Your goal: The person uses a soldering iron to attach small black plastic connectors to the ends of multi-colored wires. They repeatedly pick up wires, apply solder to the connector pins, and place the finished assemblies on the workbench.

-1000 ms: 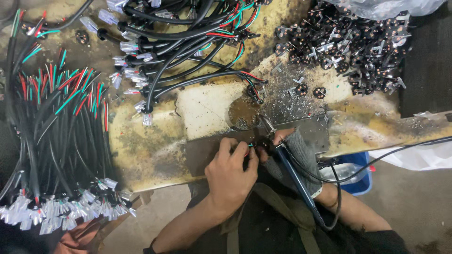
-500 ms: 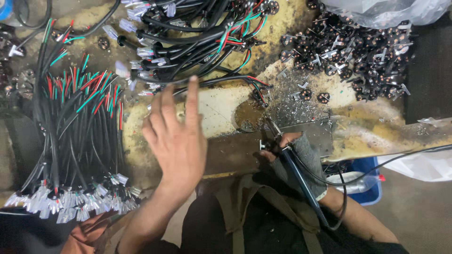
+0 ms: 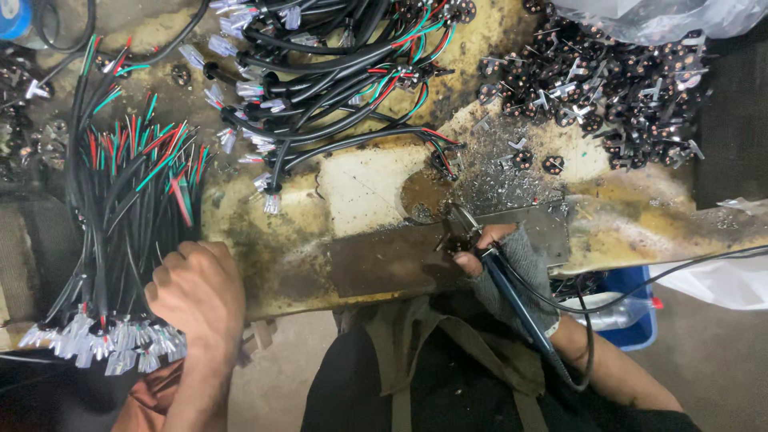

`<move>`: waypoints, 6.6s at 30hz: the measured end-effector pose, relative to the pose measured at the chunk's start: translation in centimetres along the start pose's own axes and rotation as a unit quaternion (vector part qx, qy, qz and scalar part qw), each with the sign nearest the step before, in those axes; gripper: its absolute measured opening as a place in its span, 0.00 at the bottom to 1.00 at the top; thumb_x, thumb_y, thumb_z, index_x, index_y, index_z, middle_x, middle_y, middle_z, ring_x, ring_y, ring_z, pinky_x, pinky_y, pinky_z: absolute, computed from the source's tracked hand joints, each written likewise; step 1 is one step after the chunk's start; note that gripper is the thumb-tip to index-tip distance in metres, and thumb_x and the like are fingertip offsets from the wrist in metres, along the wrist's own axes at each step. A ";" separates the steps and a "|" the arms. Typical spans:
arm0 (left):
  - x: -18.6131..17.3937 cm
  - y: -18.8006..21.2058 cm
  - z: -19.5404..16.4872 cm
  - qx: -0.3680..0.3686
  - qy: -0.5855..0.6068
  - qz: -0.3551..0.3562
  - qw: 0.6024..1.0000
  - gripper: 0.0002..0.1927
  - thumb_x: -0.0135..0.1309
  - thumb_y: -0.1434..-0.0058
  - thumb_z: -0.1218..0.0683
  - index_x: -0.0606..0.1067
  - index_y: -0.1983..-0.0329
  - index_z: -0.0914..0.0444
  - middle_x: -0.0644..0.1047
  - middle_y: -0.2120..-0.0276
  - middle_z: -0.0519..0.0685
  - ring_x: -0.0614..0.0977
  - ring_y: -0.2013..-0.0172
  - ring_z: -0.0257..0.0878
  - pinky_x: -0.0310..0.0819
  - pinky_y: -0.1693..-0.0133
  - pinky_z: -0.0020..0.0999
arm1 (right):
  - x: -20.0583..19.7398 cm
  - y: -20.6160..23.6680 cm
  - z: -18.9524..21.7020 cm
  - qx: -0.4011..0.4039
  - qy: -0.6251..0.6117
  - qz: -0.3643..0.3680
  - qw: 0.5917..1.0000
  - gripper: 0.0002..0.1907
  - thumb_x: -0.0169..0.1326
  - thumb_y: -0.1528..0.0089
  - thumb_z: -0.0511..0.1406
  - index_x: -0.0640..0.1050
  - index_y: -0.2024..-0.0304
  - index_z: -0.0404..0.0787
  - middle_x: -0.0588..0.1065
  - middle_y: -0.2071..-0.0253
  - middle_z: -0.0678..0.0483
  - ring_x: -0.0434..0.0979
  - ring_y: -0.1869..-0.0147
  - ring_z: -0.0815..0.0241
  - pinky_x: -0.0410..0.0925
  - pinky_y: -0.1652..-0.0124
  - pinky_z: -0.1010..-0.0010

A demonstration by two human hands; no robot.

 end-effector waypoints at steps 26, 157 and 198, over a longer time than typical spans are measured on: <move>-10.4 2.3 -7.5 0.093 0.659 -0.172 0.727 0.03 0.50 0.28 0.62 0.72 0.54 0.67 0.78 0.66 0.53 0.81 0.64 0.48 0.77 0.58 0.45 | -0.9 0.3 -0.9 0.015 -0.336 0.056 0.940 0.17 0.62 0.32 0.38 0.66 0.52 0.45 0.80 0.58 0.49 0.82 0.56 0.57 0.74 0.57 0.69; -11.6 2.6 -15.8 0.101 0.706 0.135 0.687 0.08 0.63 0.42 0.58 0.76 0.63 0.61 0.77 0.72 0.46 0.80 0.74 0.39 0.74 0.71 0.35 | -3.3 3.0 -2.5 0.120 -0.100 0.142 0.977 0.11 0.59 0.37 0.36 0.78 0.71 0.35 0.76 0.77 0.48 0.78 0.73 0.55 0.69 0.69 0.72; -11.4 2.6 -16.4 0.111 0.700 0.107 0.697 0.08 0.63 0.43 0.58 0.74 0.66 0.61 0.78 0.74 0.46 0.81 0.75 0.42 0.74 0.72 0.37 | -2.9 3.4 -2.3 -0.112 -0.009 0.101 0.989 0.06 0.57 0.38 0.27 0.74 0.63 0.41 0.72 0.74 0.54 0.75 0.71 0.58 0.68 0.68 0.70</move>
Point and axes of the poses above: each hand's wrist, its own y-axis away from the middle knuckle, its own x-axis out of the palm, z = x × y, the point moved 2 cm from there along -y, towards the middle knuckle
